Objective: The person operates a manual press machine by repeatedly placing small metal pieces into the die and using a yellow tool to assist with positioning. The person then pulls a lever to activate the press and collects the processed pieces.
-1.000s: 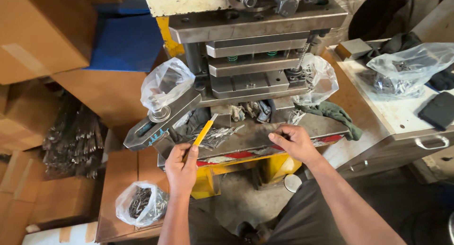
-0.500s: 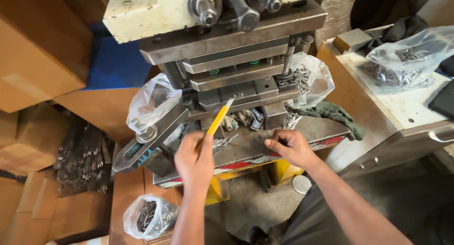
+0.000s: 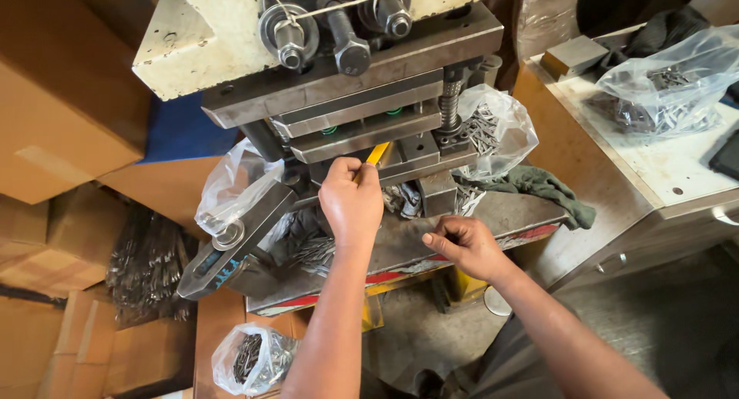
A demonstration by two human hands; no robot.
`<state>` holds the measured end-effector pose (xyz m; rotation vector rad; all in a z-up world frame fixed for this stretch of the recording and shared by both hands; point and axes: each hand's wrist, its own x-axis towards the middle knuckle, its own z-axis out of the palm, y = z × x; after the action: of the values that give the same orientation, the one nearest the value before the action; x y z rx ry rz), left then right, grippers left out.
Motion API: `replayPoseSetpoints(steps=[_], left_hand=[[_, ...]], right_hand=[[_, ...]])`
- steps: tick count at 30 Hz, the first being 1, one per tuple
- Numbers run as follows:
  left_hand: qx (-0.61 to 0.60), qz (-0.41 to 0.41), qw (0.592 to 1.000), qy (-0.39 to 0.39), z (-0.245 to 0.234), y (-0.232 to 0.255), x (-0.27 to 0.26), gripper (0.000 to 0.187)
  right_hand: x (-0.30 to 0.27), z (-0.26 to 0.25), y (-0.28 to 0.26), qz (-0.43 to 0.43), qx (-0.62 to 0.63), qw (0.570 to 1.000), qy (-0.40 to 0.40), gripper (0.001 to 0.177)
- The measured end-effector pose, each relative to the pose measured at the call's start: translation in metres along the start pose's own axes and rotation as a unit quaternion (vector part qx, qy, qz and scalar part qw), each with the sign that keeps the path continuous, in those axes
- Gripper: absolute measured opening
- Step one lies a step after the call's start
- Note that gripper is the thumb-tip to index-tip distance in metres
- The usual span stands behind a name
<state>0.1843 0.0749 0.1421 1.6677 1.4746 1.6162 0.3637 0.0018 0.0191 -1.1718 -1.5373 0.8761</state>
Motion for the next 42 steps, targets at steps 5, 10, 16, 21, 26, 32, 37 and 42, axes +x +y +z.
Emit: replayPoseSetpoints(steps=[5,10,16,21,26,32,37,42], left_hand=[[-0.074,-0.009,0.997,0.001,0.005,-0.015,-0.007,0.014],[-0.192,-0.023,0.980,-0.034,-0.027,-0.048,-0.044,0.010],[-0.227,-0.045,0.971,0.063,-0.104,-0.122,-0.092,0.008],[-0.306,-0.080,0.944,0.088,-0.126,-0.153,-0.086,0.010],[-0.282,-0.101,0.954,0.036,-0.131,-0.156,-0.085,0.010],[-0.269,-0.114,0.956,0.019,-0.131,-0.155,-0.085,0.011],[-0.237,-0.108,0.965,0.020,-0.133,-0.154,-0.087,0.011],[-0.245,-0.094,0.965,0.013,-0.133,-0.160,-0.091,0.010]], right_hand=[[0.002,-0.001,0.004,-0.009,-0.005,1.000,0.009,0.037],[-0.008,0.001,-0.017,-0.072,-0.078,0.993,0.059,0.022],[0.020,-0.040,-0.084,-0.280,-0.414,0.842,0.203,0.055],[0.073,-0.046,-0.100,-0.232,-0.540,0.797,0.140,0.083],[0.094,-0.032,-0.104,-0.228,-0.530,0.802,0.153,0.079],[0.070,-0.026,-0.097,-0.256,-0.503,0.793,0.228,0.047],[0.060,-0.038,-0.083,-0.291,-0.466,0.794,0.258,0.015],[0.044,-0.091,-0.074,-0.257,-0.376,0.812,0.365,0.013]])
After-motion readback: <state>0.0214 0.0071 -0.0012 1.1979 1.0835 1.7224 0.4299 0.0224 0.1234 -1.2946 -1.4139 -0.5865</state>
